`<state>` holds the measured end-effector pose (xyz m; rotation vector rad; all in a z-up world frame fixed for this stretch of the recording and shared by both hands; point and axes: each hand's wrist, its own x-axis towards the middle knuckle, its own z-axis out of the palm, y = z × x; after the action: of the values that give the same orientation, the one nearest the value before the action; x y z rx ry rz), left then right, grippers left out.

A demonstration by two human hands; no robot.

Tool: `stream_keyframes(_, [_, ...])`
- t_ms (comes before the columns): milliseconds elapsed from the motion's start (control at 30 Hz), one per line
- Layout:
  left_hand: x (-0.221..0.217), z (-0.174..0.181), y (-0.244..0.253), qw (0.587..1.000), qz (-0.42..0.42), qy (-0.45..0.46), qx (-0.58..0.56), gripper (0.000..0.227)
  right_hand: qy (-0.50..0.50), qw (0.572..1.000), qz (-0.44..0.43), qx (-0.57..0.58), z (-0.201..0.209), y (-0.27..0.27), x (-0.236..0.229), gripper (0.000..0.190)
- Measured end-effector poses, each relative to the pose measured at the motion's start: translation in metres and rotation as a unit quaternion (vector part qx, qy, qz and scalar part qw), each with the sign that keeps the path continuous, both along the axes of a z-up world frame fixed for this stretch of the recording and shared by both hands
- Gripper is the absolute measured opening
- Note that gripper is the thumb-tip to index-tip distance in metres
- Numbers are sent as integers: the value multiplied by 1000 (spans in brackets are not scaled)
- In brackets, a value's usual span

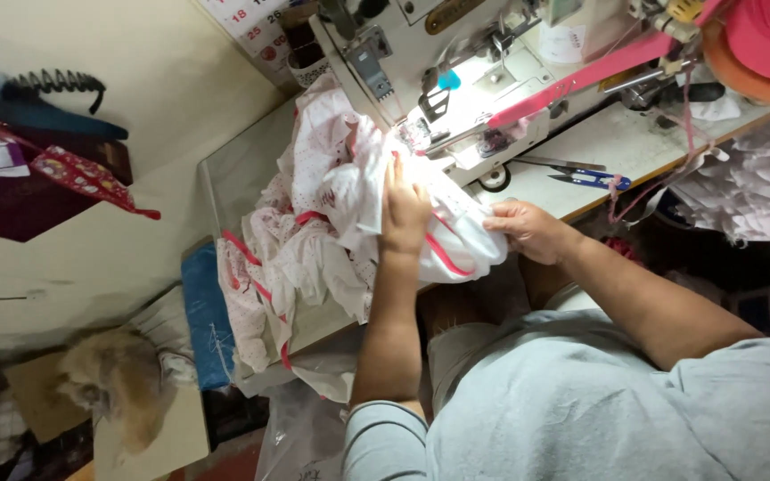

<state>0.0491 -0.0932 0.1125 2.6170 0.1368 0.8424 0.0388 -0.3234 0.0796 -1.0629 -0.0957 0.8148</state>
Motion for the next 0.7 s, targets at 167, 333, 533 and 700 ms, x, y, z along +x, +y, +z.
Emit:
stream_keyframes(167, [58,-35,54,989,-88,-102,59,55,-33,999,-7,4,16,7,-11,16])
stream_keyframes(333, [121,-78,133,962,-202,-163,83,37,-90,996,-9,13,-22,22,-10,12])
stream_keyframes(533, [-41,46,-29,974,-85,-204,-46,37,-170,985,-29,17,-1,39,-18,27])
stream_keyframes(700, [-109,-43,-12,998,-62,-18,-23,74,-247,966,-75,-34,26,41,-8,49])
